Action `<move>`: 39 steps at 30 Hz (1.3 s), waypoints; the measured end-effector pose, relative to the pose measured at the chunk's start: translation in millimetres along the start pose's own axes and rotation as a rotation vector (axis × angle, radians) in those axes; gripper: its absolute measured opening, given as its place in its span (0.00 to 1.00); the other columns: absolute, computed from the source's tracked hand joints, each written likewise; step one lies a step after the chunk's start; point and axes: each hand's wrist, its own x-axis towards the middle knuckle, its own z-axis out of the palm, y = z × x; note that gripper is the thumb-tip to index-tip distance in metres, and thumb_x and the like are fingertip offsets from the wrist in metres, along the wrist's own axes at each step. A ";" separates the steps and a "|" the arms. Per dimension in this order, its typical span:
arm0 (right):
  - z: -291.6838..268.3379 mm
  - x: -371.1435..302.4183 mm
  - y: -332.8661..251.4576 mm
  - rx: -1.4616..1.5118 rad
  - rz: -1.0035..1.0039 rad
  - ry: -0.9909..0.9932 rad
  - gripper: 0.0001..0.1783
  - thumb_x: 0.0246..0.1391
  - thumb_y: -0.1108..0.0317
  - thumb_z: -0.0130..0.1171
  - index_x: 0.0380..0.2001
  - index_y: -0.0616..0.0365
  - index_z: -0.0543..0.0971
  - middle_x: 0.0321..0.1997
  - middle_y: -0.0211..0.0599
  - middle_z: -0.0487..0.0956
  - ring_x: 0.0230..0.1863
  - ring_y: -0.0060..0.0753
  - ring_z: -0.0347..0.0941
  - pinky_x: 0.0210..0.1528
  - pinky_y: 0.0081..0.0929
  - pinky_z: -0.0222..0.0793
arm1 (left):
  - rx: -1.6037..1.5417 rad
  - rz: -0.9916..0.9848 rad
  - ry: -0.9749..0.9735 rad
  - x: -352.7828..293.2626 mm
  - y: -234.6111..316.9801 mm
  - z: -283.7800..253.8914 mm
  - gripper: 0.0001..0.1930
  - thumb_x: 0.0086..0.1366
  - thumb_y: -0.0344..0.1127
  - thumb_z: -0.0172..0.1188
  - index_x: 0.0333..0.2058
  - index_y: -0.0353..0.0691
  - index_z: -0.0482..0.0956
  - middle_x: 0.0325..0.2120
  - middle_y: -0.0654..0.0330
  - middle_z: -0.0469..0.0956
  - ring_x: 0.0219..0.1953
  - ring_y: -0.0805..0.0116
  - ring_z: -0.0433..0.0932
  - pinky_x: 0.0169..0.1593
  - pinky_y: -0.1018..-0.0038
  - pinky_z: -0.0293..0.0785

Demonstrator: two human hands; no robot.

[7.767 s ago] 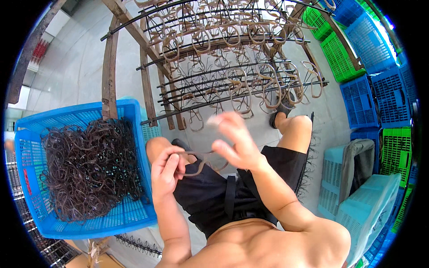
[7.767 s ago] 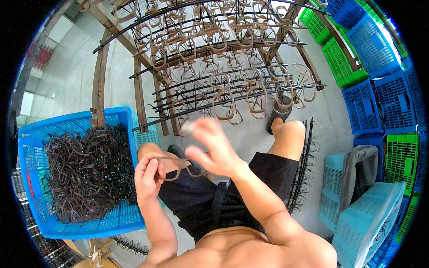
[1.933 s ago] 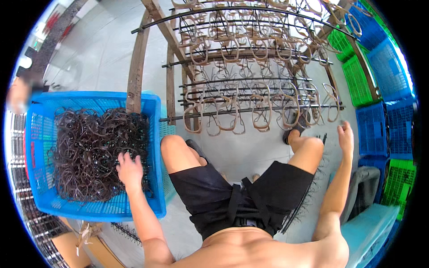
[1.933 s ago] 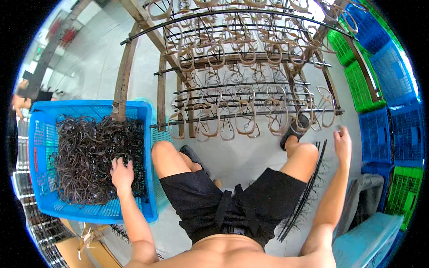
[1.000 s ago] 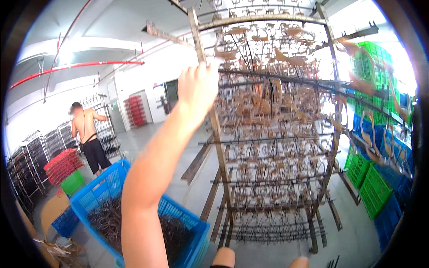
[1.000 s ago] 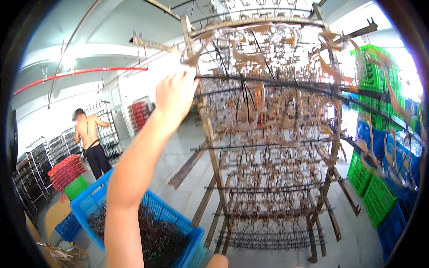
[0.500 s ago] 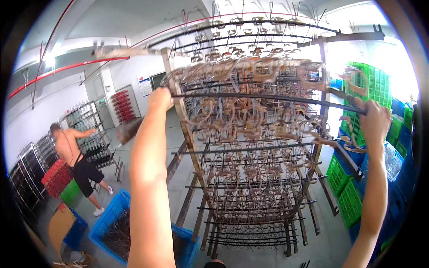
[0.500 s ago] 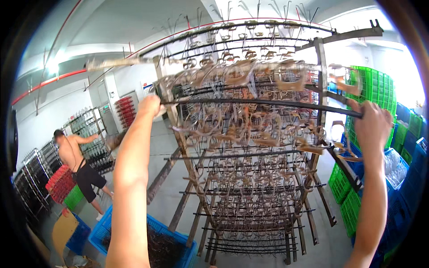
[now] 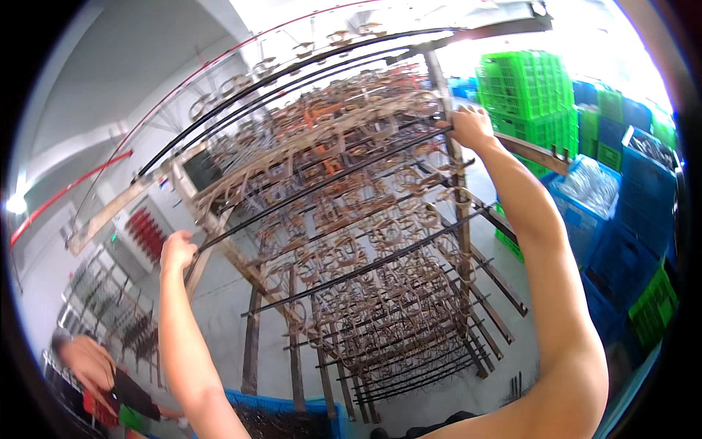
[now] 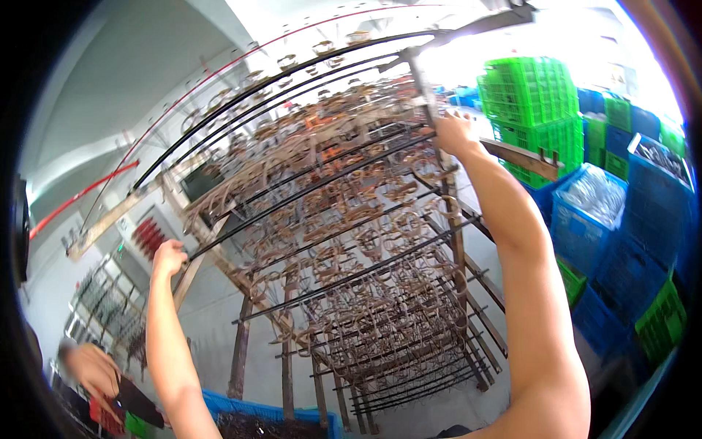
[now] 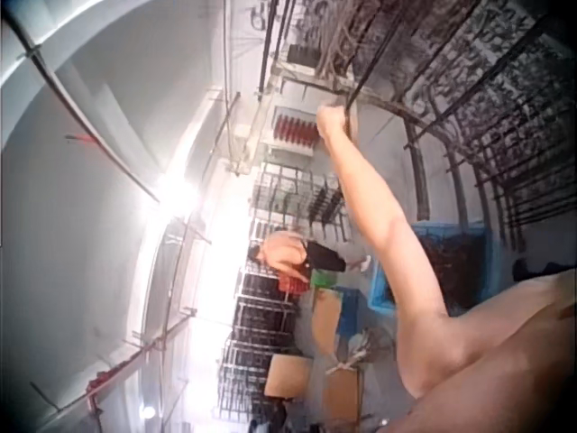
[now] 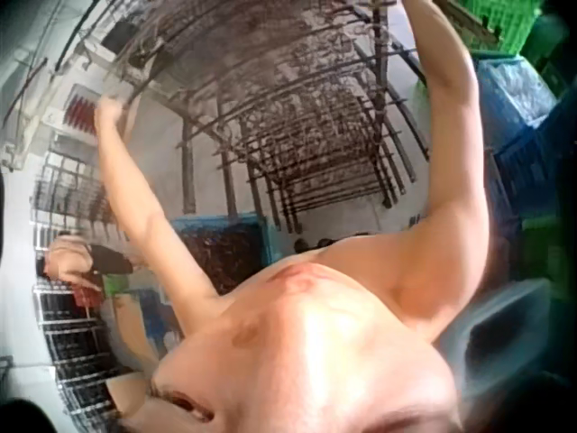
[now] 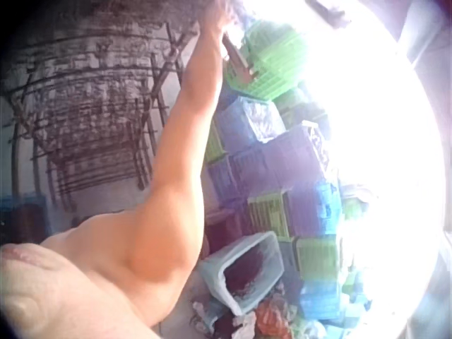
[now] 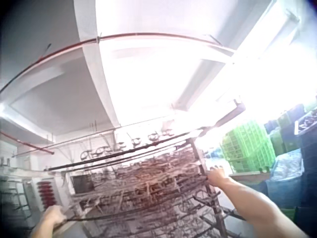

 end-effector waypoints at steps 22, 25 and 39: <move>-22.1 -20.0 28.1 0.097 -0.075 -0.327 0.14 0.49 0.63 0.54 0.39 0.53 0.77 0.40 0.45 0.73 0.45 0.48 0.70 0.49 0.40 0.66 | 0.133 0.211 -0.293 0.8 11.1 5.6 0.18 0.50 0.37 0.65 0.42 0.45 0.77 0.39 0.53 0.78 0.43 0.58 0.76 0.46 0.65 0.71; -16.9 -18.1 35.8 0.114 -0.134 -0.325 0.12 0.54 0.59 0.51 0.37 0.52 0.78 0.36 0.44 0.74 0.42 0.46 0.71 0.46 0.39 0.67 | 0.204 0.109 -0.151 -26.9 41.8 -10.4 0.12 0.53 0.39 0.63 0.37 0.48 0.79 0.37 0.55 0.78 0.42 0.53 0.75 0.45 0.63 0.71; -85.7 -21.9 9.2 0.444 0.149 -0.392 0.18 0.46 0.69 0.54 0.44 0.51 0.78 0.43 0.47 0.77 0.44 0.45 0.73 0.49 0.35 0.67 | 0.171 0.120 0.264 -56.3 42.4 10.1 0.06 0.55 0.34 0.58 0.32 0.40 0.75 0.31 0.53 0.78 0.37 0.49 0.76 0.39 0.58 0.73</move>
